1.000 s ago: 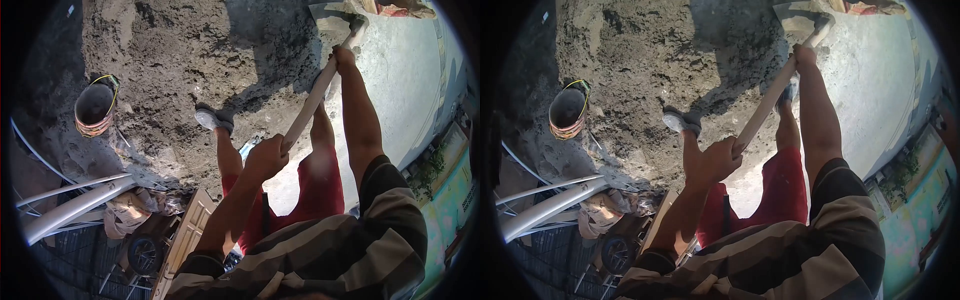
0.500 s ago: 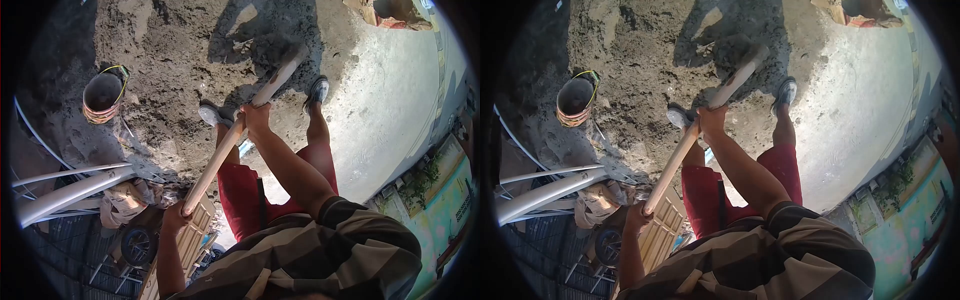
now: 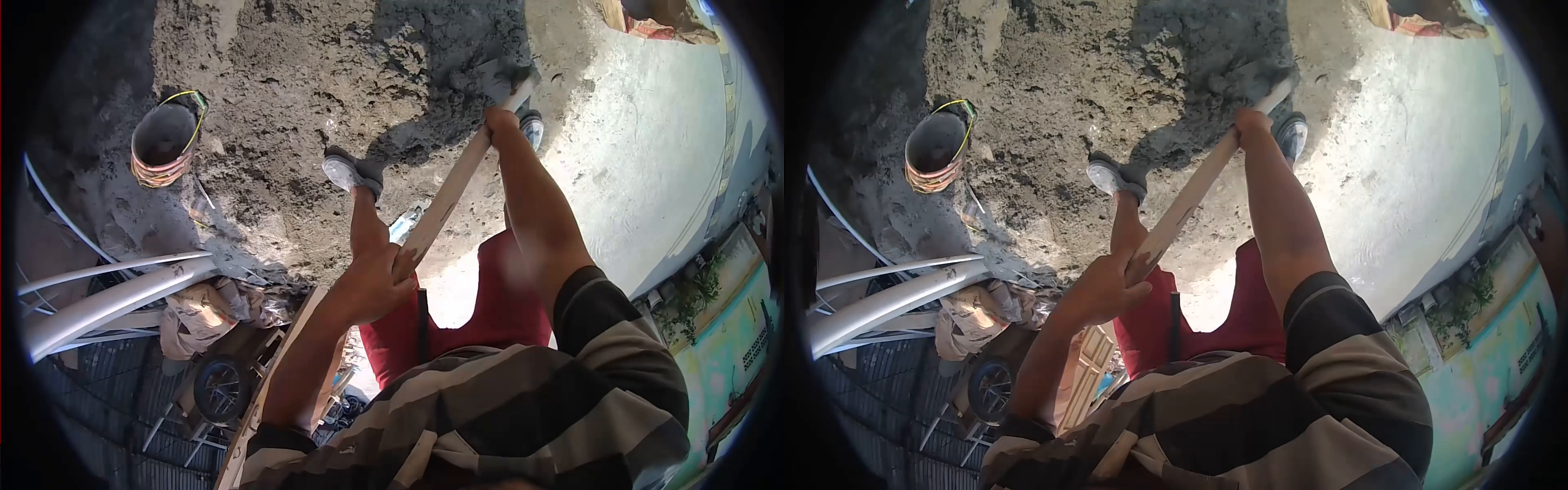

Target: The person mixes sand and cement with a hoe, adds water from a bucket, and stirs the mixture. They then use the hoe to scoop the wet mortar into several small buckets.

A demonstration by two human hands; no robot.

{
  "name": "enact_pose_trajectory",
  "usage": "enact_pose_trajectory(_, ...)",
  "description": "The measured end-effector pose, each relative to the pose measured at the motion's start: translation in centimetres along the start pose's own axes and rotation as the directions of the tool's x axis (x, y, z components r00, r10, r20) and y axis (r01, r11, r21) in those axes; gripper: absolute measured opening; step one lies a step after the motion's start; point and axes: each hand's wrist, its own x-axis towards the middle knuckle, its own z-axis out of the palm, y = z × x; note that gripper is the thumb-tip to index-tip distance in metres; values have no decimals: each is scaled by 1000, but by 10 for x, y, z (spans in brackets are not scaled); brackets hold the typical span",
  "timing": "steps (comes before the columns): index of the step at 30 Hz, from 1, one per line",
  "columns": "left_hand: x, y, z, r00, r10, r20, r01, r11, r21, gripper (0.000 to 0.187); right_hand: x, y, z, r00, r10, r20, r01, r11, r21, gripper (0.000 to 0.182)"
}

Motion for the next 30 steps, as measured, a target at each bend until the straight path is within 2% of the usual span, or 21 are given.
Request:
enact_pose_trajectory(1, -27, -2, -8, 993, -119, 14, 119, 993, 25, 43, -55, 7, 29, 995, 95, -19, -95, 995, 22, 46)
enact_pose_trajectory(2, -52, 1, -13, 987, -159, 11, 159, 987, -9, 43, -45, 37, 61, 988, 156, 9, -156, 975, 162, 45)
enact_pose_trajectory(4, -66, 21, -40, 987, -156, -37, 155, 988, -25, 43, -85, 26, 62, 985, 121, 125, -149, 957, 248, 35)
enact_pose_trajectory(5, -82, 35, -48, 979, -204, -5, 204, 979, 2, 44, -101, 30, 55, 983, 131, 129, -159, 959, 234, 35)
enact_pose_trajectory(7, -112, 27, -49, 964, -263, 35, 263, 965, 4, 46, -136, 32, 43, 958, 22, 287, -141, 906, 400, 10)
enact_pose_trajectory(9, -157, -13, -53, 992, -121, -19, 122, 991, 63, 46, -200, 37, 45, 979, -30, 201, -72, 873, 482, 11)
enact_pose_trajectory(11, -190, -71, -48, 985, -144, -96, 146, 989, 14, 40, -254, 56, 54, 971, -53, 234, -80, 849, 523, 10)
enact_pose_trajectory(12, -199, -115, -41, 964, -231, -128, 225, 972, -61, 37, -271, 72, 63, 962, -64, 264, -92, 837, 540, 14)
enact_pose_trajectory(13, -207, -165, -27, 936, -323, -140, 304, 942, -142, 34, -280, 91, 69, 923, -59, 381, -157, 845, 511, 18)
enact_pose_trajectory(14, -211, -217, -10, 937, -322, -136, 300, 940, -161, 34, -293, 105, 79, 948, 7, 319, -182, 834, 521, 17)
enact_pose_trajectory(15, -205, -270, 6, 944, -283, -172, 282, 959, -30, 33, -294, 123, 82, 906, 25, 423, -263, 815, 517, 17)
enact_pose_trajectory(18, -147, -343, 61, 958, -206, -199, 256, 927, 273, 34, -321, 116, 63, 907, -105, 408, -110, 875, 471, 14)
enact_pose_trajectory(20, -95, -301, 76, 983, -165, -86, 177, 971, 159, 33, -315, 82, 33, 859, -302, 413, 1, 808, 589, 22)
enact_pose_trajectory(21, -76, -270, 88, 984, -11, -178, 30, 994, 103, 31, -304, 51, 17, 847, -374, 378, 93, 804, 587, 24)
enact_pose_trajectory(22, -53, -238, 92, 991, 23, -131, -38, 992, -117, 31, -290, 16, 9, 836, -453, 311, 177, 759, 627, 25)
enact_pose_trajectory(23, -29, -206, 100, 994, 30, -107, -61, 951, -302, 28, -263, -19, 5, 799, -541, 261, 326, 756, 568, 25)
enact_pose_trajectory(24, -11, -158, 93, 960, 124, -250, -185, 954, -237, 25, -243, -58, 7, 754, -619, 219, 455, 733, 505, 20)
enact_pose_trajectory(25, 15, -135, 101, 906, 212, -367, -318, 912, -257, 25, -202, -95, 12, 704, -677, 215, 561, 716, 416, 17)
enact_pose_trajectory(26, 27, -88, 85, 945, 39, -324, -148, 936, -320, 27, -167, -127, 23, 699, -683, 210, 613, 725, 315, 17)
enact_pose_trajectory(28, 39, -67, 92, 936, 8, -351, -149, 914, -377, 30, -131, -148, 58, 720, -652, 238, 662, 748, 46, 27)
enact_pose_trajectory(30, 28, -64, 113, 932, -123, -340, -80, 847, -526, 39, -132, -103, 97, 880, -400, 255, 467, 826, -316, 29)
